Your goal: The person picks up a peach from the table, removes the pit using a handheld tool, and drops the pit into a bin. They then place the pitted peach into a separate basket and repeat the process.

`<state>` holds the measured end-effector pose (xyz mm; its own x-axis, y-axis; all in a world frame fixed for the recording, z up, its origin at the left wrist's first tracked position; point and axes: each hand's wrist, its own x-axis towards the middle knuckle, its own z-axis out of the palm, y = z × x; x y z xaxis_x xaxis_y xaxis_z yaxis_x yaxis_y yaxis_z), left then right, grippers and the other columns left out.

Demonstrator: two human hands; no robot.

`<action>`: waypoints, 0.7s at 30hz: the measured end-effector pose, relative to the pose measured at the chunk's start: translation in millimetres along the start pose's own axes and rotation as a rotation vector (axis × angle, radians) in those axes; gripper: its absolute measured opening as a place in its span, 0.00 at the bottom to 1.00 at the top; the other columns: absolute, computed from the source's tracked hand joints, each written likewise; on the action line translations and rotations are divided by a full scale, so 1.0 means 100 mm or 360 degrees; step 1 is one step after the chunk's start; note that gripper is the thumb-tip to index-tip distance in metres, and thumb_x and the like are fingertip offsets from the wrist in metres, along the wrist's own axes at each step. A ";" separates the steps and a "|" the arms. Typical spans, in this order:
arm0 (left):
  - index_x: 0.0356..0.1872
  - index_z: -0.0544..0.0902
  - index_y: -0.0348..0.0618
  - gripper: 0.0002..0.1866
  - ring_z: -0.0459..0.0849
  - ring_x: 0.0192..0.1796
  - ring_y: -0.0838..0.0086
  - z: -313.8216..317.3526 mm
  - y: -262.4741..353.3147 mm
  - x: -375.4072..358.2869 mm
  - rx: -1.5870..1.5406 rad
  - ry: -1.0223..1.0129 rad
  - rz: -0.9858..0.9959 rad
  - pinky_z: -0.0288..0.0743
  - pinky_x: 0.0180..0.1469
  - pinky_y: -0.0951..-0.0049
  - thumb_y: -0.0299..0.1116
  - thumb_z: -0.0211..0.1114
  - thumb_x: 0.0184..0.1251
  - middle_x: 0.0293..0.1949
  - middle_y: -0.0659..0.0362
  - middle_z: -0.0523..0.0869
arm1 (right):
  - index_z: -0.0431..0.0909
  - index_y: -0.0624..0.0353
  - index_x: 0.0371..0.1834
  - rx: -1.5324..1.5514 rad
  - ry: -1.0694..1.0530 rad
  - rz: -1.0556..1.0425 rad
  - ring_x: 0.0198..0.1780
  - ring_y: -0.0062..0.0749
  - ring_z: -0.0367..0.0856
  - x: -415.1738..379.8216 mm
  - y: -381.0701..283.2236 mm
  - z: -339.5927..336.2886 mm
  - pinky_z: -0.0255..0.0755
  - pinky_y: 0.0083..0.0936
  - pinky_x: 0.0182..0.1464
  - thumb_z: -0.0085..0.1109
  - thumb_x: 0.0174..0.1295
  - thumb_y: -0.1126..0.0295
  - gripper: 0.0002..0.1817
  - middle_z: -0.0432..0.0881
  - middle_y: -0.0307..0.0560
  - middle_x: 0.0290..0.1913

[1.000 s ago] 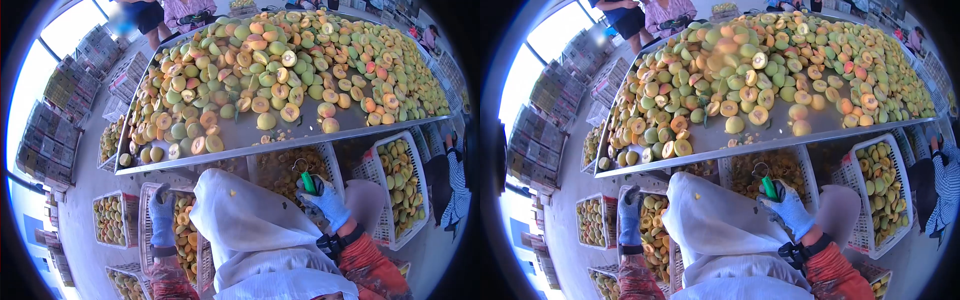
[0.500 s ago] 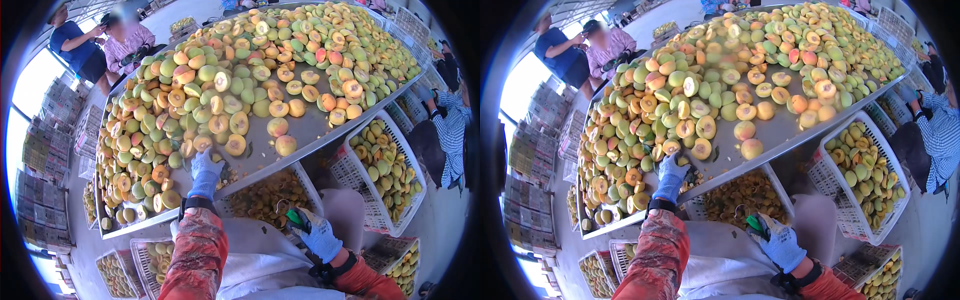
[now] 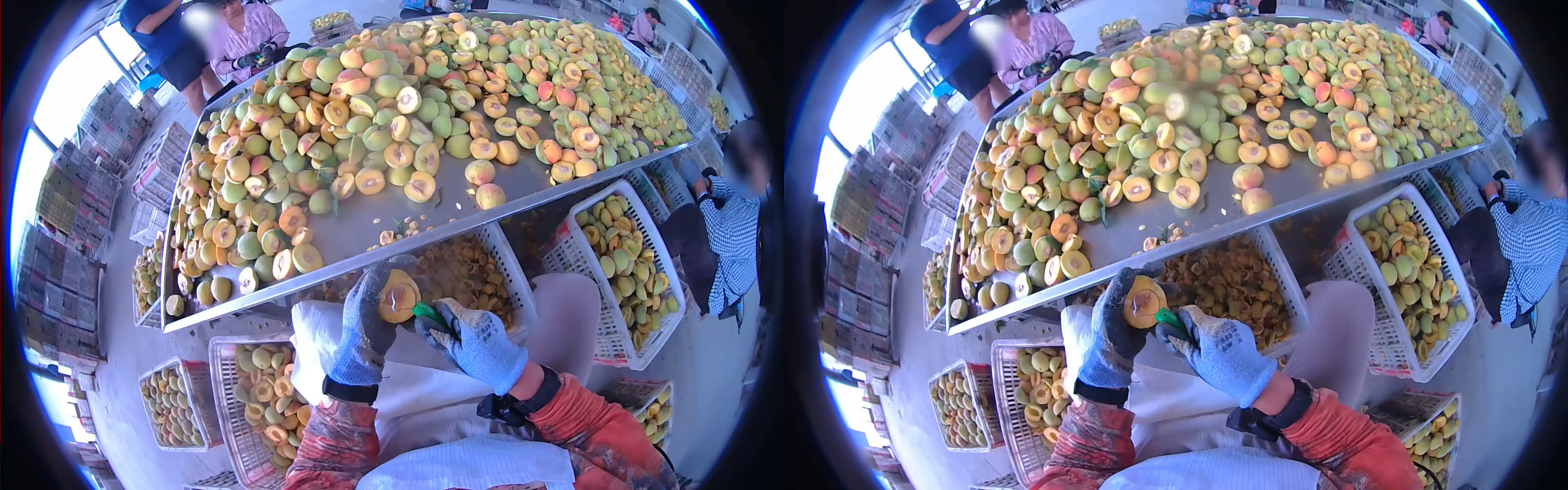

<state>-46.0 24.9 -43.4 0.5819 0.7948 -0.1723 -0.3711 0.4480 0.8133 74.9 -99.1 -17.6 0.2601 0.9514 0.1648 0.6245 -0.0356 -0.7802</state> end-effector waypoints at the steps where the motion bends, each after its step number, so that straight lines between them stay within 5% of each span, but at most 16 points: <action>1: 0.52 0.73 0.34 0.22 0.82 0.45 0.58 0.03 0.06 -0.06 0.0189 -0.0064 0.0050 0.78 0.49 0.63 0.43 0.54 0.67 0.46 0.50 0.81 | 0.72 0.61 0.39 -0.0041 -0.0024 -0.0014 0.25 0.53 0.78 -0.02 -0.04 -0.01 0.69 0.39 0.25 0.60 0.58 0.63 0.14 0.77 0.59 0.23; 6: 0.49 0.75 0.33 0.20 0.83 0.44 0.62 0.07 0.17 -0.22 0.0302 -0.0151 0.0053 0.78 0.47 0.65 0.42 0.53 0.68 0.43 0.51 0.81 | 0.72 0.60 0.37 -0.0154 -0.0100 -0.0001 0.25 0.54 0.77 -0.11 -0.18 -0.02 0.68 0.39 0.25 0.59 0.59 0.62 0.13 0.76 0.61 0.23; 9: 0.44 0.78 0.32 0.15 0.83 0.39 0.71 0.24 0.23 -0.35 0.0328 -0.0028 0.0125 0.78 0.42 0.75 0.37 0.55 0.68 0.41 0.52 0.82 | 0.72 0.62 0.35 -0.0152 -0.0087 -0.0138 0.19 0.44 0.78 -0.15 -0.18 0.00 0.66 0.34 0.21 0.59 0.60 0.59 0.15 0.76 0.53 0.19; 11: 0.44 0.78 0.32 0.17 0.83 0.37 0.72 0.31 0.24 -0.43 0.1276 0.0036 0.0735 0.77 0.38 0.76 0.39 0.57 0.67 0.38 0.52 0.83 | 0.72 0.62 0.37 0.0648 -0.0403 0.0266 0.15 0.27 0.75 -0.16 -0.24 -0.04 0.62 0.24 0.15 0.55 0.62 0.56 0.17 0.74 0.42 0.16; 12: 0.44 0.78 0.32 0.17 0.83 0.37 0.72 0.33 0.26 -0.45 0.1275 0.0031 0.0737 0.77 0.38 0.76 0.39 0.57 0.67 0.38 0.52 0.83 | 0.72 0.62 0.37 0.0646 -0.0399 0.0267 0.15 0.27 0.75 -0.15 -0.26 -0.08 0.62 0.24 0.15 0.55 0.62 0.56 0.17 0.74 0.42 0.16; 14: 0.44 0.78 0.31 0.17 0.82 0.33 0.73 0.37 0.26 -0.49 0.0329 0.0206 0.0157 0.76 0.34 0.78 0.38 0.57 0.67 0.35 0.53 0.83 | 0.73 0.56 0.46 0.1725 -0.0892 0.1115 0.16 0.27 0.72 -0.10 -0.29 -0.17 0.64 0.26 0.17 0.55 0.62 0.52 0.19 0.74 0.41 0.18; 18: 0.44 0.78 0.31 0.16 0.79 0.29 0.76 0.38 0.16 -0.41 0.0130 0.0228 0.0144 0.74 0.31 0.80 0.37 0.57 0.67 0.33 0.54 0.83 | 0.72 0.53 0.48 0.1507 -0.0973 0.1109 0.16 0.17 0.66 -0.05 -0.16 -0.15 0.61 0.20 0.16 0.51 0.65 0.52 0.18 0.69 0.32 0.18; 20: 0.44 0.77 0.32 0.15 0.80 0.30 0.76 0.36 0.05 -0.37 0.0178 0.0344 0.0234 0.75 0.32 0.80 0.36 0.52 0.68 0.35 0.55 0.81 | 0.72 0.52 0.50 0.1079 -0.0841 0.0803 0.17 0.18 0.67 -0.11 -0.10 -0.09 0.60 0.19 0.16 0.50 0.66 0.54 0.17 0.70 0.32 0.20; 21: 0.44 0.77 0.32 0.15 0.80 0.30 0.76 0.38 0.07 -0.38 0.0179 0.0336 0.0224 0.75 0.32 0.80 0.36 0.52 0.68 0.35 0.55 0.81 | 0.73 0.53 0.49 0.1588 -0.0833 0.1015 0.17 0.18 0.67 -0.17 -0.12 -0.05 0.60 0.18 0.16 0.50 0.66 0.54 0.17 0.71 0.33 0.21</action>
<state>-43.6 -18.0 -10.5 0.3621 0.9191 -0.1555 -0.3480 0.2881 0.8921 66.3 -116.3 -7.8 -0.1519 0.8650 -0.4782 -0.3774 -0.4979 -0.7808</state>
